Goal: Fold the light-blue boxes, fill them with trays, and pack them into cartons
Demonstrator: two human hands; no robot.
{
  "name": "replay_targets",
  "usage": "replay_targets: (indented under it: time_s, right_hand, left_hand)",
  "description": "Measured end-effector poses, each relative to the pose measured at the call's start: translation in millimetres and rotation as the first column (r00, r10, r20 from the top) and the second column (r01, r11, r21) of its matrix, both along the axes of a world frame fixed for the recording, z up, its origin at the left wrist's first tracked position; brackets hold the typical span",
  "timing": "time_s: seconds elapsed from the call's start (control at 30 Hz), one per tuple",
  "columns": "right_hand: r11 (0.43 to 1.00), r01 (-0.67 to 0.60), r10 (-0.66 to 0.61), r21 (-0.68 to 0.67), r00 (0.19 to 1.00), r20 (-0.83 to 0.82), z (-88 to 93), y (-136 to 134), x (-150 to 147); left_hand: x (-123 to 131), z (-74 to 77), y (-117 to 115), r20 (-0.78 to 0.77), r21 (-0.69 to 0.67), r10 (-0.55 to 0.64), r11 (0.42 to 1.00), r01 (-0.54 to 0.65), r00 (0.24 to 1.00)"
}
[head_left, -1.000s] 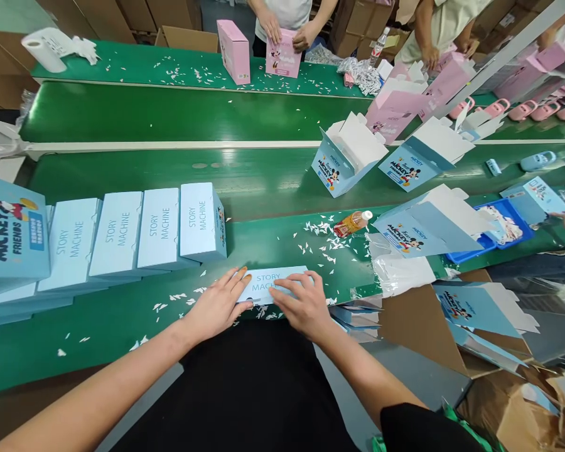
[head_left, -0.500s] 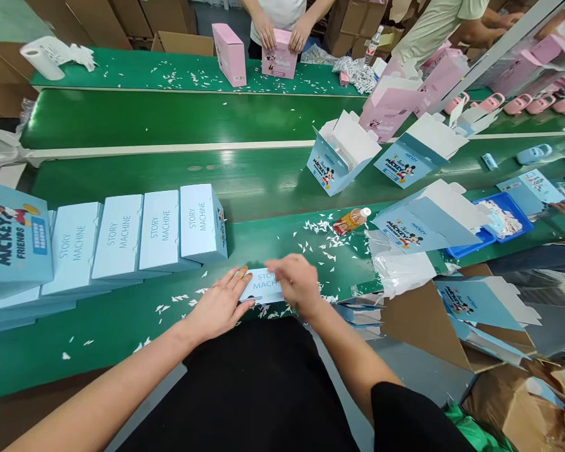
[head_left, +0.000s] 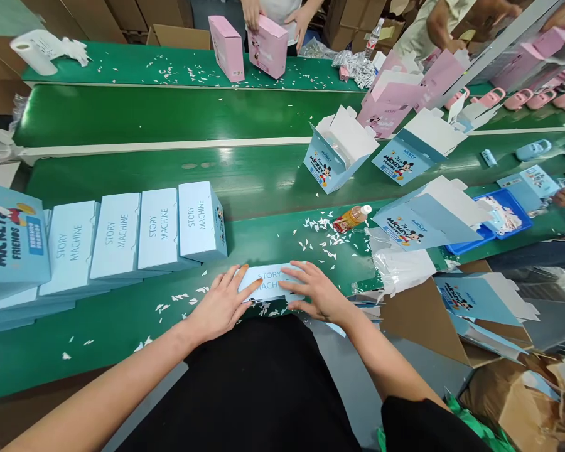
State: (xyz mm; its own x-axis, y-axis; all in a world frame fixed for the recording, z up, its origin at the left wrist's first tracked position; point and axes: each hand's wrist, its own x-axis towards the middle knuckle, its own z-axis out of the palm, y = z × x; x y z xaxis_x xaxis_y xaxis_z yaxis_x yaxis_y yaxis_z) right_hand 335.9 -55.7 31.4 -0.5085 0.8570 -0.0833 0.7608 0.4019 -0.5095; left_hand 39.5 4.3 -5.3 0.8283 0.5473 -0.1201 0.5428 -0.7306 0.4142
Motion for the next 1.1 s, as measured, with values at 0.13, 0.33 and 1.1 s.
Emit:
replay_targets:
  time_s: [0.13,0.33,1.1]
  right_hand:
    - [0.992,-0.065,0.056,0.106,0.995,0.079,-23.5,-14,8]
    - [0.971,-0.127,0.119,0.203,0.992,0.048,-36.9,-14,17]
    - [0.990,0.042,-0.049,0.135,0.998,0.045,-31.9,-18,13]
  left_hand:
    - [-1,-3.5,1,0.013,0.000,-0.022,1.000,0.022,1.000]
    - [-5,-12.6,4,0.005,0.007,-0.069,0.998,0.069,0.998]
    - [-2,-13.3,-2,-0.049,0.062,-0.053,0.997,0.056,0.997]
